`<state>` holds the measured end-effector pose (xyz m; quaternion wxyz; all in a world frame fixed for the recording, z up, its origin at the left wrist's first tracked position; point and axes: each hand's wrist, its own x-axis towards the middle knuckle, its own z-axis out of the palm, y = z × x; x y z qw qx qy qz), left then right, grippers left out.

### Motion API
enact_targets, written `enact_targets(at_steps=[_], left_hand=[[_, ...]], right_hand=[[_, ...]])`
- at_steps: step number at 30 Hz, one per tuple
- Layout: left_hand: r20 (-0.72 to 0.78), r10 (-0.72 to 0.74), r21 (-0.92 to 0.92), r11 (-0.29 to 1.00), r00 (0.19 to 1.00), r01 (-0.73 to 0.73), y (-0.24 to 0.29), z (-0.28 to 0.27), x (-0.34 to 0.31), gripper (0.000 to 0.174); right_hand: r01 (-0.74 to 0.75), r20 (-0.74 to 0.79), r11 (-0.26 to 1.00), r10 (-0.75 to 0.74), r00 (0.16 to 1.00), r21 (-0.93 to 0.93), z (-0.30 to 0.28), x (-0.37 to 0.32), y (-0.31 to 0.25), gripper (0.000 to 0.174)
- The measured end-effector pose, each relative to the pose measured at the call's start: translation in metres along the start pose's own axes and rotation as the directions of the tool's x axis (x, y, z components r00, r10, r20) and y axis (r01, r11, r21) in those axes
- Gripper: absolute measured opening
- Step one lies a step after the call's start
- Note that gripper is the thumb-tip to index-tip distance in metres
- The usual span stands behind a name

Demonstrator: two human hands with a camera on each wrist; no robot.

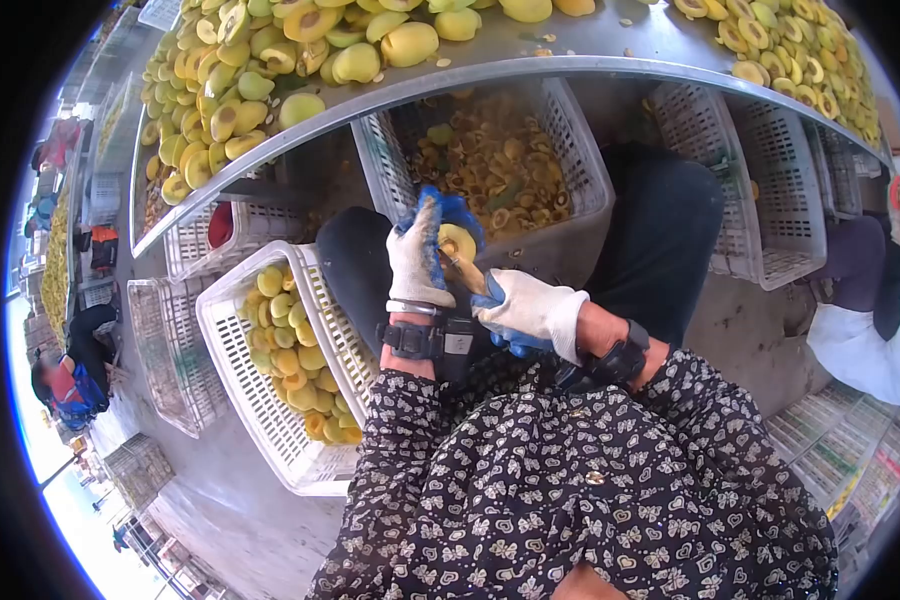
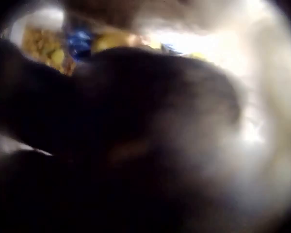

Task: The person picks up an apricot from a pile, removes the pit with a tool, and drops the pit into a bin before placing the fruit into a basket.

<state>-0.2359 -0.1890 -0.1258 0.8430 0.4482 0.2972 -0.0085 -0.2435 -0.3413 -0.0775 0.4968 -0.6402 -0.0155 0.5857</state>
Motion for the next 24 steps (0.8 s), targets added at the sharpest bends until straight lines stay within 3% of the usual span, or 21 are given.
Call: enact_targets(at_steps=[1, 2, 3, 5, 7, 9, 11, 13, 15, 17, 18, 23, 24], left_hand=[[0.018, -0.096, 0.11, 0.989, 0.995, 0.094, 0.003, 0.0, -0.001, 0.038], [0.105, -0.189, 0.125, 0.977, 0.976, 0.175, 0.007, 0.0, -0.004, 0.04], [0.105, -0.187, 0.122, 0.977, 0.977, 0.174, 0.013, 0.001, -0.003, 0.04], [0.188, -0.254, 0.166, 0.96, 0.949, 0.224, 0.021, 0.002, -0.001, 0.04], [0.219, -0.231, 0.091, 0.972, 0.948, 0.216, 0.025, 0.006, -0.002, 0.04], [0.289, -0.173, 0.295, 0.952, 0.942, 0.084, 0.026, 0.006, -0.002, 0.04], [0.274, -0.186, 0.358, 0.93, 0.944, 0.08, 0.025, 0.01, 0.003, 0.039], [0.35, -0.127, 0.468, 0.882, 0.928, -0.056, 0.024, 0.013, 0.007, 0.037], [0.309, -0.1, 0.435, 0.899, 0.946, -0.047, 0.025, 0.018, 0.007, 0.036], [0.223, -0.033, 0.263, 0.964, 0.974, -0.027, 0.025, 0.022, 0.011, 0.034], [0.188, -0.003, 0.106, 0.994, 0.982, -0.017, 0.02, 0.022, 0.016, 0.033], [0.001, 0.026, -0.124, 0.992, 1.0, -0.026, 0.011, 0.031, 0.026, 0.035], [-0.03, 0.043, -0.17, 0.984, 0.999, -0.048, 0.016, 0.033, 0.025, 0.035]], right_hand=[[-0.003, 0.0, 1.0, 0.003, 1.0, -0.002, -0.004, -0.003, 0.001, 0.017], [-0.05, 0.13, 0.978, 0.024, 0.991, 0.202, -0.007, -0.007, 0.001, 0.016], [-0.12, 0.259, 0.914, 0.016, 0.966, 0.389, -0.009, -0.009, 0.0, 0.014], [-0.108, 0.245, 0.881, -0.009, 0.969, 0.461, -0.009, -0.009, 0.006, 0.01], [-0.257, 0.488, 0.581, -0.284, 0.825, 0.772, -0.019, -0.008, 0.016, 0.008], [-0.297, 0.505, 0.533, -0.3, 0.809, 0.792, -0.018, -0.002, 0.026, 0.009], [-0.496, 0.615, 0.385, -0.314, 0.723, 0.779, -0.021, 0.005, 0.031, 0.015], [-0.48, 0.585, 0.356, -0.3, 0.754, 0.802, -0.018, 0.004, 0.026, 0.019], [-0.468, 0.562, 0.334, -0.289, 0.775, 0.818, -0.015, 0.005, 0.023, 0.024], [-0.45, 0.545, 0.309, -0.511, 0.665, 0.838, -0.016, 0.013, 0.027, 0.029], [-0.335, 0.444, 0.304, -0.447, 0.776, 0.892, -0.014, 0.014, 0.029, 0.03], [-0.303, 0.446, 0.345, -0.491, 0.749, 0.888, -0.025, 0.008, 0.022, 0.03], [-0.226, 0.403, 0.381, -0.49, 0.773, 0.896, -0.026, 0.004, 0.017, 0.029]])
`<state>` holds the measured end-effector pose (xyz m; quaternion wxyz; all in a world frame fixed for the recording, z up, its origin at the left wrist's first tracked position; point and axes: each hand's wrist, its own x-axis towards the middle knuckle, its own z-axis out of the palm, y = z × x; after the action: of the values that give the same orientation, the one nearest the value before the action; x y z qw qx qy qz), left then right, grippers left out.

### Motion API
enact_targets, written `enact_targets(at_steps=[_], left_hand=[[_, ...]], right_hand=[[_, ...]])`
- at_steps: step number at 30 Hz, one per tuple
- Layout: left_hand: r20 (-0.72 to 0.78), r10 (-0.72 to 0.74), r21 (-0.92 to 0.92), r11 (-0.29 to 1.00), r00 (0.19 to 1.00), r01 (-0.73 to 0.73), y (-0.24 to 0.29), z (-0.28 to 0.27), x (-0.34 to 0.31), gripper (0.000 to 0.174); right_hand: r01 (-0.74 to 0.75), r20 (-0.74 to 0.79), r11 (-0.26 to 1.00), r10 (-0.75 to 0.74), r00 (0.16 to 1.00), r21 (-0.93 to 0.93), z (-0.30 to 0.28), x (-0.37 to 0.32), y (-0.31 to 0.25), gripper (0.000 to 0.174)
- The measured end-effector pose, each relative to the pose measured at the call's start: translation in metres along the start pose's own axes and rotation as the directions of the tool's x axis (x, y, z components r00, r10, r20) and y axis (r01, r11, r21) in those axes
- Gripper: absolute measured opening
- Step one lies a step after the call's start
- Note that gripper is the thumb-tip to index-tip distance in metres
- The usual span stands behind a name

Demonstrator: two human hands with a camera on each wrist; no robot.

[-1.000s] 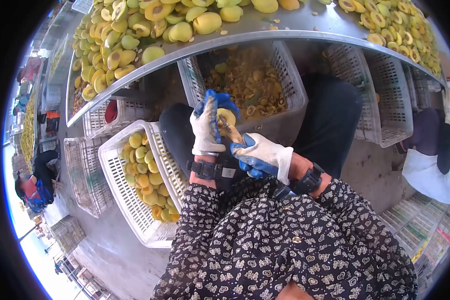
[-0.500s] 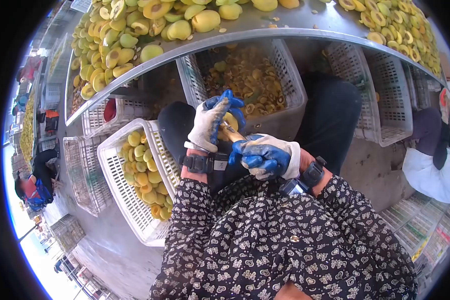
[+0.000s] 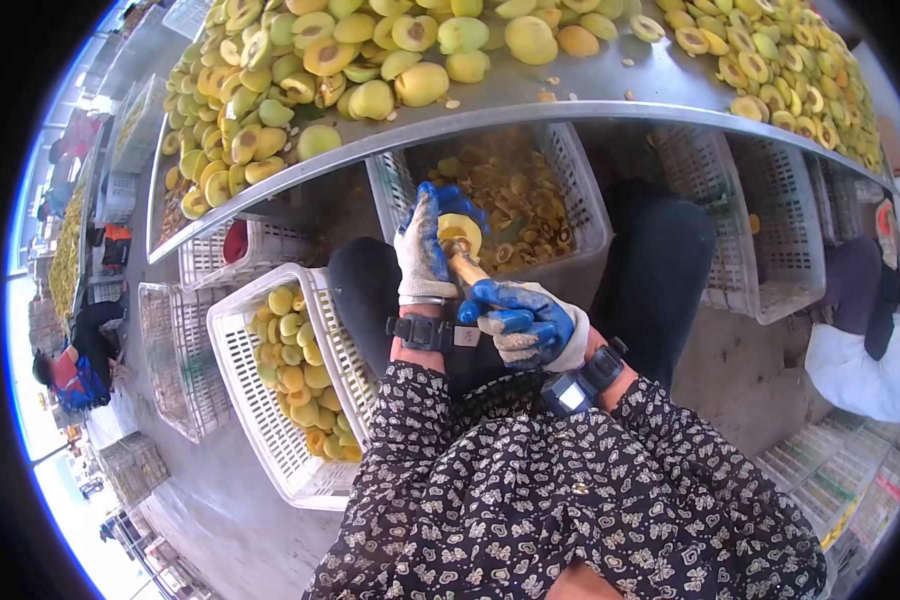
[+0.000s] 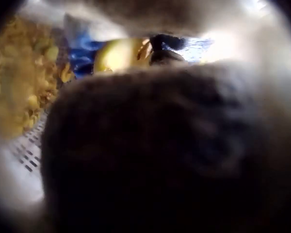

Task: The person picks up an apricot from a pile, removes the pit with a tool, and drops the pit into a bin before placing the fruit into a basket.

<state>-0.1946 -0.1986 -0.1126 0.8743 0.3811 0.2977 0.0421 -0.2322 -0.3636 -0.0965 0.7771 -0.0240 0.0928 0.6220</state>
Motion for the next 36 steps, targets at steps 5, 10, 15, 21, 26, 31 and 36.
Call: enact_targets(at_steps=[5, 10, 15, 21, 26, 31, 36], left_hand=[[0.017, 0.155, -0.177, 0.973, 0.988, -0.149, 0.033, -0.03, 0.002, 0.033], [-0.237, 0.482, 0.149, 0.876, 0.843, -0.459, 0.115, -0.089, -0.054, 0.026], [-0.208, 0.734, 0.975, 0.103, 0.646, 0.197, 0.165, -0.111, -0.079, 0.03], [0.202, 0.596, 0.892, -0.44, 0.777, 0.106, 0.193, 0.007, 0.011, 0.045], [0.068, 0.262, 0.773, -0.624, 0.963, 0.116, 0.184, 0.027, 0.098, 0.062], [0.233, 0.395, 0.857, -0.515, 0.889, 0.004, 0.184, -0.003, 0.097, 0.057], [0.319, 0.406, 0.154, 0.869, 0.856, -0.47, 0.179, -0.018, 0.04, 0.038]], right_hand=[[0.145, -0.106, 0.956, -0.177, 0.978, -0.257, 0.023, -0.009, -0.025, 0.029], [-0.652, -0.252, -0.418, -0.685, 0.683, -0.633, -0.033, -0.002, -0.05, 0.034], [-0.683, -0.325, -0.529, -0.617, 0.717, -0.503, -0.044, -0.01, -0.046, 0.044], [-0.67, -0.432, -0.189, -0.635, 0.641, -0.718, -0.005, -0.001, -0.043, 0.036], [-0.665, -0.504, -0.068, -0.596, 0.625, -0.744, 0.006, -0.006, -0.032, 0.031], [-0.635, -0.519, 0.031, -0.608, 0.601, -0.772, 0.013, -0.01, -0.028, 0.032], [-0.537, -0.5, 0.172, -0.664, 0.556, -0.826, 0.003, -0.013, -0.036, 0.034]])
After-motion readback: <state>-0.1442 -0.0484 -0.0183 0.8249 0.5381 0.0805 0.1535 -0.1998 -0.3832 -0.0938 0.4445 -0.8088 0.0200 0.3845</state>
